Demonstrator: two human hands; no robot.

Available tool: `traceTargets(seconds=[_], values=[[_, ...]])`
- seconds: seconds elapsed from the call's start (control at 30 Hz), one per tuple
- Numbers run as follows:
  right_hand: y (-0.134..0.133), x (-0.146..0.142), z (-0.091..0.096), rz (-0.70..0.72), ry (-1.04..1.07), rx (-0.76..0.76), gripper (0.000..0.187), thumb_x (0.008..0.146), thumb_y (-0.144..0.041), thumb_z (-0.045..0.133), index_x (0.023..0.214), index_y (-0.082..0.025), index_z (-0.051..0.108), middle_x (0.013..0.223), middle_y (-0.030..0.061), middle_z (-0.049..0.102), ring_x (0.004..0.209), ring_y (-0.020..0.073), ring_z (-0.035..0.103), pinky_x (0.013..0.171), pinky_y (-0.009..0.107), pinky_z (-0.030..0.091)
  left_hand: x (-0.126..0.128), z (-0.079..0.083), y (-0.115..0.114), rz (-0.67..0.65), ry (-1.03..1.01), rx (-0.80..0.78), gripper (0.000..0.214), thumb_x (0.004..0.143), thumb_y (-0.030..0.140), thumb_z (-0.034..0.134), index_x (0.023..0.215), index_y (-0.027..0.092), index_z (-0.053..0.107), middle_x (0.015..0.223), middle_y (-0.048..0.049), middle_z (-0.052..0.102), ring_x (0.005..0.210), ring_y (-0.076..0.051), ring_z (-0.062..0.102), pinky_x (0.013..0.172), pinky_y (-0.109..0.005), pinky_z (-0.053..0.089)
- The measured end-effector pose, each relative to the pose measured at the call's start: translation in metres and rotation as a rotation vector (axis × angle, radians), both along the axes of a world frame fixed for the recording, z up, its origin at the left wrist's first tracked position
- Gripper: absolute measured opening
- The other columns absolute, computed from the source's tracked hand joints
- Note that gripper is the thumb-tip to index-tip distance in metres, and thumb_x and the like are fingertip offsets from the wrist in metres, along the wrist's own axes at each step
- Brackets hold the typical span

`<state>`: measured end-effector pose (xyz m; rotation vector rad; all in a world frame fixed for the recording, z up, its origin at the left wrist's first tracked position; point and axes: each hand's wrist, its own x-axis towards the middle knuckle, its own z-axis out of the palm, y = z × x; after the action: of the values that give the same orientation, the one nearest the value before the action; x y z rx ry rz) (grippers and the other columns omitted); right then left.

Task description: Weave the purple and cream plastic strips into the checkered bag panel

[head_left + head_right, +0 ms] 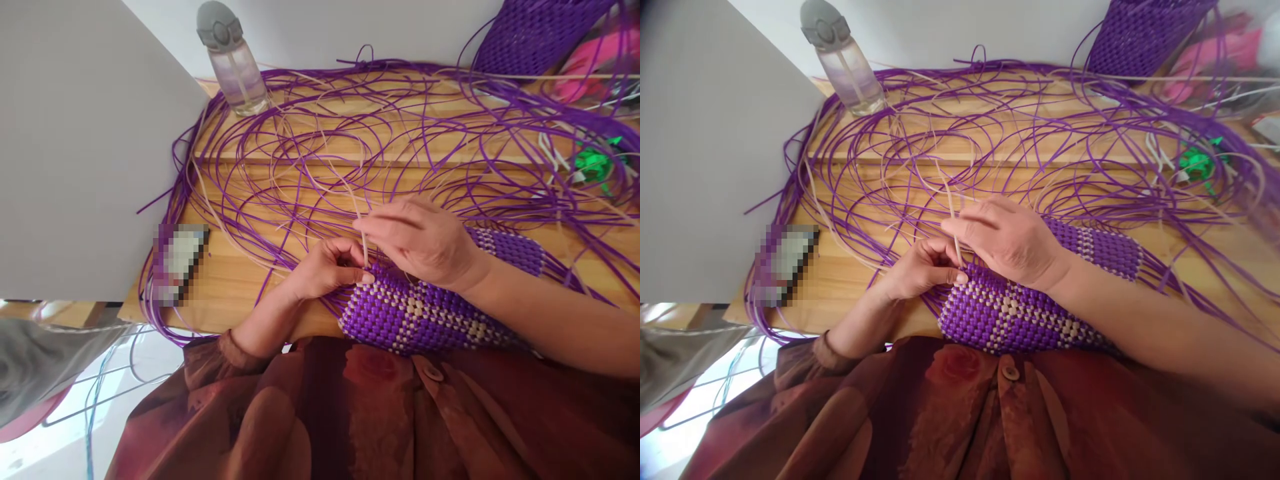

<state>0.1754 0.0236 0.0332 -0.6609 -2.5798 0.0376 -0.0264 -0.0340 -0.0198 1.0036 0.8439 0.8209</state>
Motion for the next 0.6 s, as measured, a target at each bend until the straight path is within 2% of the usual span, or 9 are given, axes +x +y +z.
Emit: traceTargets(seconds=[0.1, 0.23, 0.3, 0.37, 0.43, 0.5, 0.53, 0.57, 0.6], values=[[0.007, 0.001, 0.008, 0.217, -0.100, 0.156, 0.023, 0.099, -0.022, 0.051, 0.109, -0.024, 0.072, 0.113, 0.0045, 0.075, 0.111, 0.0223, 0.064, 0.099, 0.037, 0.050, 0.001, 0.000, 0.000, 0.010, -0.013, 0.033, 0.036, 0.062, 0.030, 0.091, 0.074, 0.012, 0.062, 0.065, 0.0031, 0.060, 0.060, -0.007, 0.054, 0.060, -0.022, 0.040], [0.011, 0.011, 0.018, 0.297, -0.114, 0.326, 0.021, 0.096, -0.021, 0.056, 0.111, -0.027, 0.069, 0.127, 0.0037, 0.071, 0.130, 0.0237, 0.055, 0.106, 0.041, 0.044, 0.001, 0.004, 0.000, 0.002, -0.004, 0.000, 0.038, 0.061, 0.031, 0.092, 0.073, 0.012, 0.062, 0.064, 0.0035, 0.059, 0.057, -0.006, 0.050, 0.057, -0.021, 0.038], [0.008, 0.016, 0.021, 0.296, -0.166, 0.314, 0.020, 0.095, -0.017, 0.054, 0.106, -0.024, 0.069, 0.119, 0.0073, 0.073, 0.122, 0.0255, 0.060, 0.101, 0.043, 0.044, 0.001, 0.006, 0.000, -0.017, 0.034, -0.034, 0.038, 0.062, 0.033, 0.091, 0.075, 0.012, 0.063, 0.064, 0.0031, 0.059, 0.056, -0.006, 0.049, 0.055, -0.021, 0.037], [0.002, 0.017, 0.022, 0.195, -0.239, 0.147, 0.021, 0.096, -0.017, 0.048, 0.097, -0.021, 0.069, 0.100, 0.0085, 0.076, 0.096, 0.0243, 0.068, 0.085, 0.041, 0.046, -0.001, 0.007, 0.000, -0.039, 0.071, -0.048, 0.036, 0.064, 0.035, 0.089, 0.078, 0.012, 0.065, 0.066, 0.0020, 0.060, 0.057, -0.007, 0.051, 0.055, -0.021, 0.038], [-0.005, 0.015, 0.023, 0.042, -0.259, -0.155, 0.022, 0.098, -0.023, 0.045, 0.094, -0.021, 0.067, 0.084, 0.0055, 0.074, 0.075, 0.0202, 0.066, 0.071, 0.036, 0.045, -0.001, 0.007, 0.000, -0.056, 0.081, -0.041, 0.035, 0.066, 0.035, 0.088, 0.079, 0.011, 0.066, 0.068, 0.0012, 0.062, 0.059, -0.007, 0.052, 0.057, -0.021, 0.039], [-0.011, 0.011, 0.025, -0.089, -0.233, -0.459, 0.020, 0.098, -0.029, 0.047, 0.094, -0.022, 0.065, 0.073, 0.0017, 0.070, 0.067, 0.0175, 0.064, 0.065, 0.032, 0.042, -0.002, 0.007, 0.000, -0.064, 0.070, -0.030, 0.033, 0.067, 0.034, 0.087, 0.080, 0.011, 0.067, 0.069, 0.0014, 0.062, 0.060, -0.007, 0.052, 0.058, -0.022, 0.040], [-0.014, 0.009, 0.026, -0.132, -0.220, -0.553, 0.018, 0.097, -0.030, 0.049, 0.092, -0.023, 0.065, 0.070, 0.0003, 0.069, 0.064, 0.0166, 0.063, 0.063, 0.031, 0.042, -0.002, 0.007, -0.001, -0.064, 0.067, -0.025, 0.033, 0.068, 0.034, 0.087, 0.080, 0.012, 0.066, 0.069, 0.0016, 0.061, 0.060, -0.007, 0.052, 0.059, -0.021, 0.040], [-0.015, 0.007, 0.027, -0.167, -0.209, -0.583, 0.017, 0.096, -0.029, 0.050, 0.090, -0.023, 0.065, 0.069, -0.0001, 0.068, 0.063, 0.0162, 0.062, 0.062, 0.031, 0.041, -0.002, 0.006, -0.001, -0.062, 0.066, -0.020, 0.033, 0.068, 0.034, 0.087, 0.080, 0.012, 0.066, 0.068, 0.0018, 0.061, 0.060, -0.007, 0.052, 0.058, -0.021, 0.039], [-0.014, 0.006, 0.028, -0.187, -0.203, -0.539, 0.016, 0.094, -0.027, 0.051, 0.088, -0.022, 0.065, 0.070, 0.0007, 0.068, 0.064, 0.0166, 0.062, 0.063, 0.031, 0.041, -0.001, 0.006, -0.001, -0.060, 0.068, -0.014, 0.032, 0.069, 0.034, 0.087, 0.079, 0.012, 0.065, 0.068, 0.0020, 0.061, 0.060, -0.006, 0.052, 0.058, -0.021, 0.039]])
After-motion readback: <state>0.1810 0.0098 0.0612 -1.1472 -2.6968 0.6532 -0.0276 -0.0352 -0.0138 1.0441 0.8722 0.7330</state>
